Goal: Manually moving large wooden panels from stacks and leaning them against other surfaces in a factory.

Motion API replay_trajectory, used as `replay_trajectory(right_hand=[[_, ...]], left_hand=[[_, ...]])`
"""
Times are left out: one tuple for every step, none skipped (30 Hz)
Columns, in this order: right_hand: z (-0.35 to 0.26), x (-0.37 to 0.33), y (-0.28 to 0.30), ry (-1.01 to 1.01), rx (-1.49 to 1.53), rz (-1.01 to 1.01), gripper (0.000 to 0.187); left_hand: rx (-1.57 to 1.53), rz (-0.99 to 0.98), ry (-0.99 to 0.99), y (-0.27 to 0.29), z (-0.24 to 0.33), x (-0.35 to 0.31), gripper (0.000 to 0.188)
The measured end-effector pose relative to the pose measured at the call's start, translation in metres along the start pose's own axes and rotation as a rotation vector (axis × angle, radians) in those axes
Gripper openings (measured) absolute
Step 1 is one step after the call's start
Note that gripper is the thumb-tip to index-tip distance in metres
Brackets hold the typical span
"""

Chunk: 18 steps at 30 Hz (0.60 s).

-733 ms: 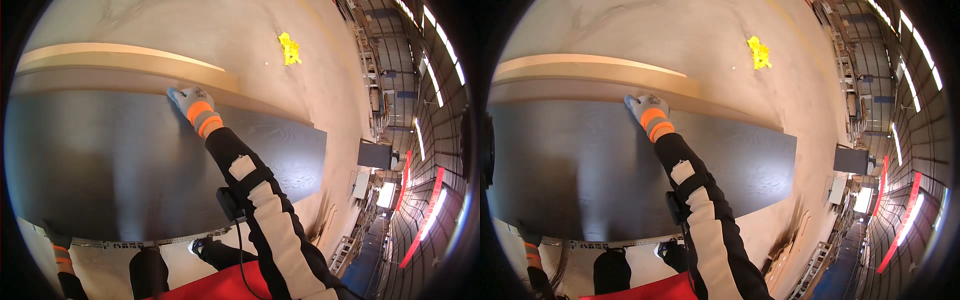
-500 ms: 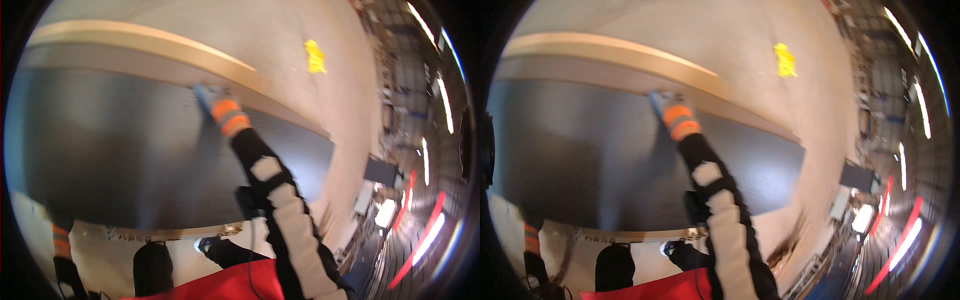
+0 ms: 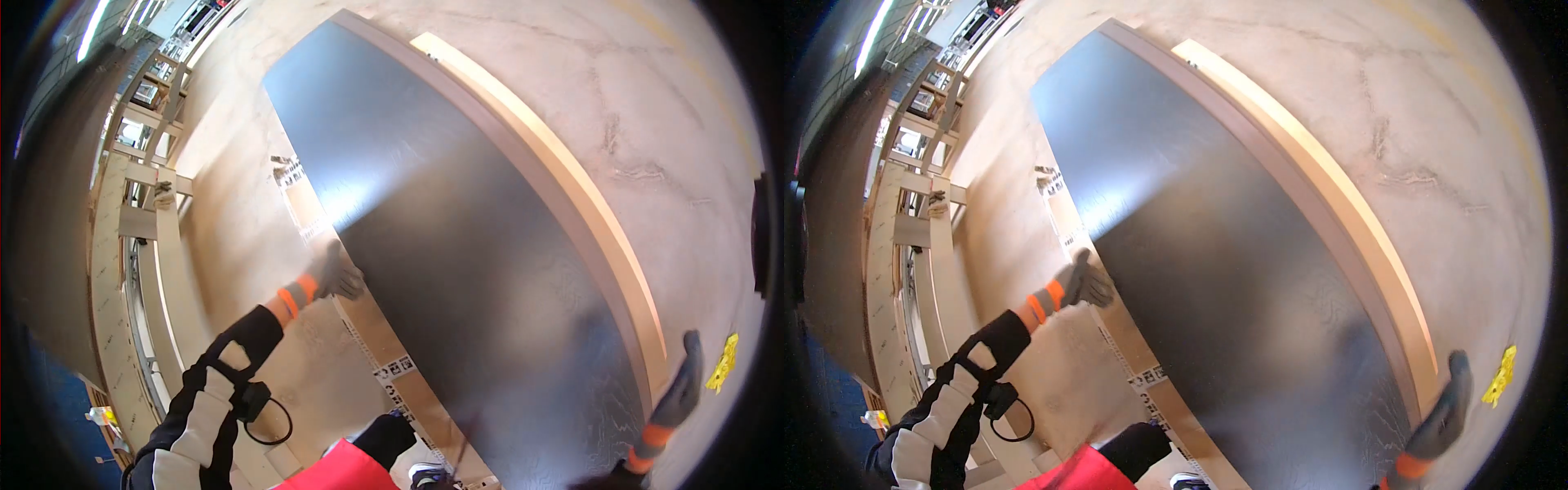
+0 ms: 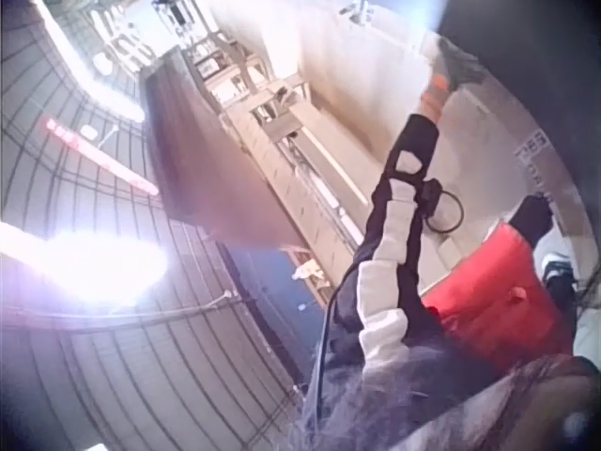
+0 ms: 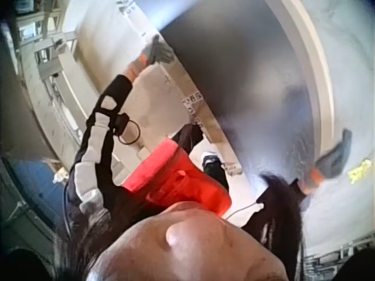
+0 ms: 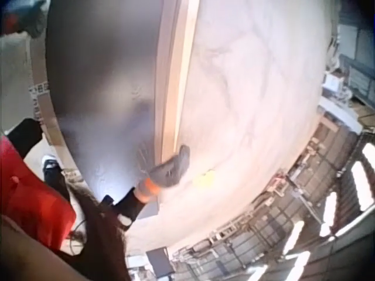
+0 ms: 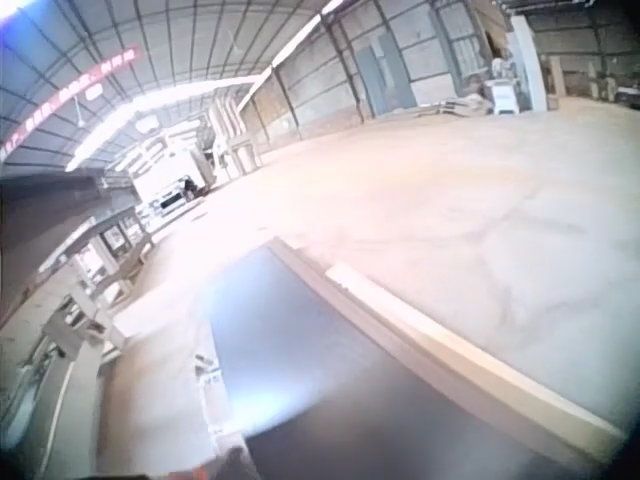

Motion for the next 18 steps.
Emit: replay_trajectory(right_hand=[[-0.015,0.000,0.009,0.010,0.002,-0.002,0.040],[-0.024,-0.014,0.011,-0.092,0.100,-0.048,0.038],[-0.026,-0.044,0.006,-0.293,0.291,-0.116,0.036],[-0.028,-0.082,-0.008,-0.479,0.378,-0.291,0.034],[-0.030,-0.130,-0.024,-0.728,0.542,-0.458,0.033],[-0.030,-0.184,-0.041,-1.010,0.736,-0.614,0.033],[-0.032,-0.237,-0.056,-1.270,0.956,-0.702,0.032],[-0.034,-0.282,-0.071,-1.529,1.222,-0.690,0.033],[-0.033,-0.318,-0.080,-1.728,1.427,-0.660,0.033],[-0.029,-0.345,-0.089,-1.868,1.585,-0.614,0.034],[-0.027,-0.365,-0.096,-1.950,1.676,-0.573,0.036],[-0.019,-0.379,-0.094,-1.980,1.664,-0.536,0.036],[-0.012,-0.386,-0.095,-2.021,1.638,-0.530,0.039],[-0.012,-0.393,-0.092,-1.996,1.704,-0.543,0.043],[-0.010,-0.400,-0.085,-2.107,1.597,-0.443,0.043],[-0.012,-0.407,-0.083,-2.183,1.424,-0.593,0.044],[-0.017,-0.415,-0.080,-2.296,1.197,-0.717,0.047],[-0.021,-0.415,-0.079,-2.213,1.237,-0.750,0.048]], left_hand=[[-0.013,-0.175,-0.065,0.013,0.027,-0.016,0.082],[0.043,-0.079,-0.036,0.024,0.037,-0.028,0.083],[0.073,-0.051,-0.065,0.036,0.045,-0.037,0.085],[0.134,-0.003,-0.008,0.041,0.040,-0.043,0.080],[0.005,-0.052,0.134,0.040,0.031,-0.046,0.075],[0.027,0.003,0.191,0.035,0.013,-0.045,0.074],[-0.082,0.073,0.231,0.027,-0.009,-0.042,0.065],[-0.143,0.122,0.206,0.016,-0.029,-0.036,0.071],[-0.140,0.146,0.172,0.002,-0.048,-0.027,0.078],[-0.268,0.143,0.158,-0.016,-0.060,-0.010,0.082],[-0.375,0.146,0.150,-0.031,-0.069,0.005,0.086],[-0.357,0.150,0.184,-0.036,-0.072,0.014,0.086],[0.542,0.116,-0.202,-0.042,-0.059,0.022,0.087],[1.433,0.019,-0.612,-0.059,-0.051,0.027,0.089],[1.490,0.009,-0.563,-0.056,-0.047,0.030,0.089],[1.425,-0.059,-0.515,-0.054,-0.040,0.035,0.086],[1.432,-0.096,-0.580,-0.050,-0.035,0.033,0.083],[1.358,-0.169,-0.587,-0.048,-0.031,0.035,0.081]])
Point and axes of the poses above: each hand's wrist, its own x-axis towards the middle knuckle, its own y-axis out of the back of the hand, z = x × y, the point moved 3 cm from there along x, towards the middle knuckle, and after that the axes turned 6 degrees about -x, right-handed, at the moved point
